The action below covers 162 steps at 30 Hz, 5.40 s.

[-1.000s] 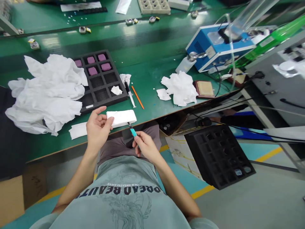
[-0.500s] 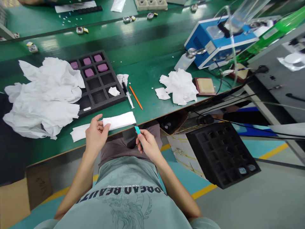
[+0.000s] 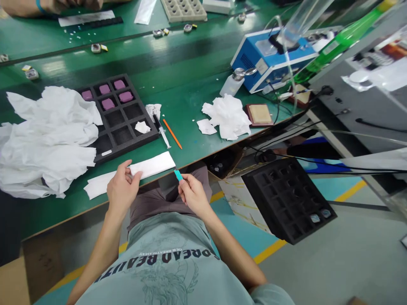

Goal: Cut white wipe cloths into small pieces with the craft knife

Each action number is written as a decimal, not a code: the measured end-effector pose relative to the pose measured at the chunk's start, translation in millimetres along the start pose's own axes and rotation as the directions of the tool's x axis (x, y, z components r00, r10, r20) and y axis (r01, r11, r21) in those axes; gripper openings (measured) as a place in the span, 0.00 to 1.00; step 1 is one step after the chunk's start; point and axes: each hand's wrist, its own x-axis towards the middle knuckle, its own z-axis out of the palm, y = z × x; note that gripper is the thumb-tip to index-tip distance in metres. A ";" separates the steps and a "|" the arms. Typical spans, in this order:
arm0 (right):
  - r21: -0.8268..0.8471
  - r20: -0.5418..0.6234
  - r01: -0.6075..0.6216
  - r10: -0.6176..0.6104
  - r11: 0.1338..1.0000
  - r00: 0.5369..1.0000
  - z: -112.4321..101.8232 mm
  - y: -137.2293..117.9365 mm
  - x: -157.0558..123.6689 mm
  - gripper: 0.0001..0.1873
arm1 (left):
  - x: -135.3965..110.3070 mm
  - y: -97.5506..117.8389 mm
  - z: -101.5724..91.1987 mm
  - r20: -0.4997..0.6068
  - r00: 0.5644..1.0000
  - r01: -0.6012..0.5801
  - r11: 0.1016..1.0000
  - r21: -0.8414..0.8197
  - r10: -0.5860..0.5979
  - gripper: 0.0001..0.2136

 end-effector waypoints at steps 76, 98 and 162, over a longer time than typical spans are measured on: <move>-0.567 0.179 0.516 -0.515 0.642 0.838 -33.3 30.7 -83.0 0.14 | -73.4 39.4 -17.1 0.870 0.490 0.392 0.877 -0.279 0.057 0.17; -0.571 0.007 0.372 -0.450 0.732 0.893 -31.2 29.6 -92.7 0.13 | -77.3 33.0 -21.0 0.917 0.399 0.444 0.874 -0.196 0.003 0.18; 0.196 -0.105 0.079 -0.059 0.977 0.993 -28.7 6.7 -29.3 0.23 | 19.8 26.4 -33.4 0.239 0.857 -0.496 0.857 0.138 0.457 0.10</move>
